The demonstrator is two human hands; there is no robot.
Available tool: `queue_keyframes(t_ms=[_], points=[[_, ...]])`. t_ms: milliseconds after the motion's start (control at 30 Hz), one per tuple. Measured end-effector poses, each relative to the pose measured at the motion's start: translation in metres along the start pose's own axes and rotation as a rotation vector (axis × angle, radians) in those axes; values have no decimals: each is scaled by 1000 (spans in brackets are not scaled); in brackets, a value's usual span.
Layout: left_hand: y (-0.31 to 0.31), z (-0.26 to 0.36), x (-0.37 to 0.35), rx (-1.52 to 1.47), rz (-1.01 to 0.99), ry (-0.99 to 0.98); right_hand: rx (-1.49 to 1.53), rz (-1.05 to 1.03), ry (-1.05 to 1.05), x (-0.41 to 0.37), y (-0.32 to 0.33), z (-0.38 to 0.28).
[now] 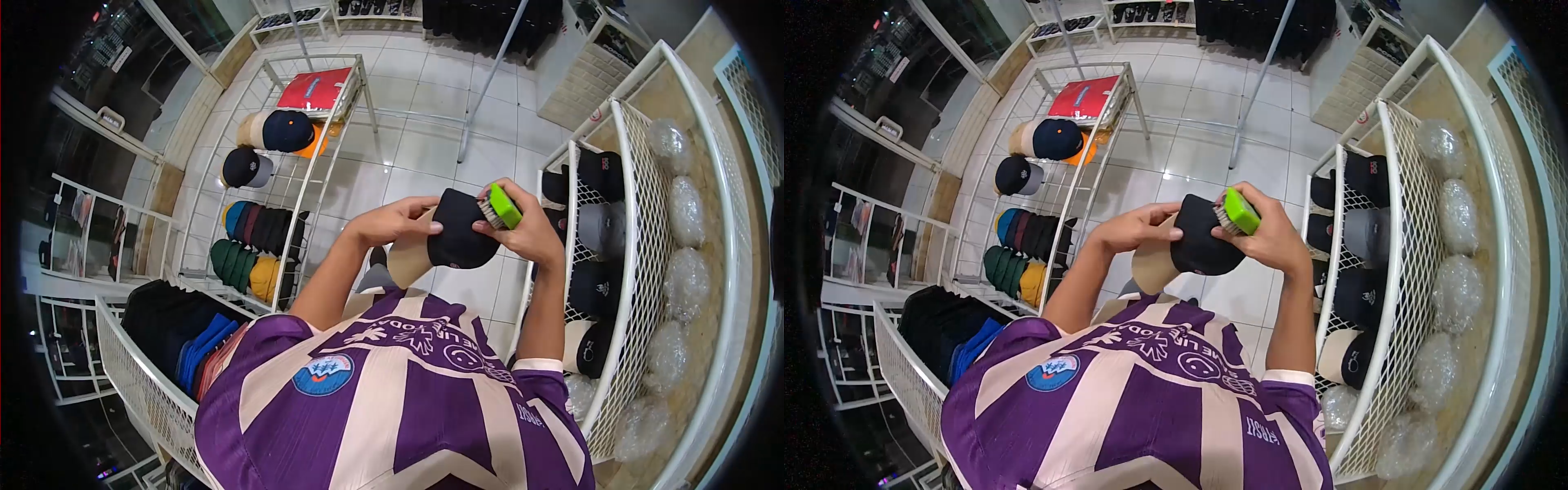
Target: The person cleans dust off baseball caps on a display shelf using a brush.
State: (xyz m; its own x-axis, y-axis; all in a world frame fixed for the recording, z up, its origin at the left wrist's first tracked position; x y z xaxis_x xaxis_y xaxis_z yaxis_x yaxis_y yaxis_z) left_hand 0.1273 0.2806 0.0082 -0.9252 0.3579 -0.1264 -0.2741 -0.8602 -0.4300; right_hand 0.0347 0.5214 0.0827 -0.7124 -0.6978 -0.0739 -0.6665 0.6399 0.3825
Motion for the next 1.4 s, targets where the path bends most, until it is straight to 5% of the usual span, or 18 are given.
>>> queue_keyframes(t_ms=[67,167,433,533,667,833,967,1067,1200,1367,1400], points=[[-16,7,7,190,-3,-74,-44,-3,5,7,-9,-6],[-22,17,6,62,90,-101,-34,289,-16,15,-17,-4],[26,9,17,70,207,-247,43,631,-108,49,-49,4],[52,24,14,-45,298,-272,202,611,-87,56,-60,-11],[92,33,15,-210,97,-276,-345,582,186,97,-103,-37],[149,58,3,-139,66,-258,-257,663,-88,144,-101,14],[181,73,0,-180,128,-213,-306,724,122,162,-134,-48],[205,79,2,-185,83,-268,-387,708,183,192,-169,-36],[233,87,-4,-147,164,-219,-168,918,-115,223,-169,2],[256,78,6,-407,220,-219,-515,802,152,225,-235,-42],[253,79,8,-375,441,-193,-529,707,200,225,-241,-42]])
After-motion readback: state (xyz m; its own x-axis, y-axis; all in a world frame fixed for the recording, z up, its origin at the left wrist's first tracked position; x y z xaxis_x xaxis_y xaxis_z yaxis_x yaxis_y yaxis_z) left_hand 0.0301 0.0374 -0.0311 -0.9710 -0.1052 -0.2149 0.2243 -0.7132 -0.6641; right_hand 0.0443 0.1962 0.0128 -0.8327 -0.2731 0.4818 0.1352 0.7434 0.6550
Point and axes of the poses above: each hand's wrist, its own x-axis towards the middle knuckle, its own y-axis out of the back of the hand, z = x × y, the point moved 1 cm from there along x, towards the middle knuckle, and after that the axes turned 12 degrees about -y, right-handed, at the moved point
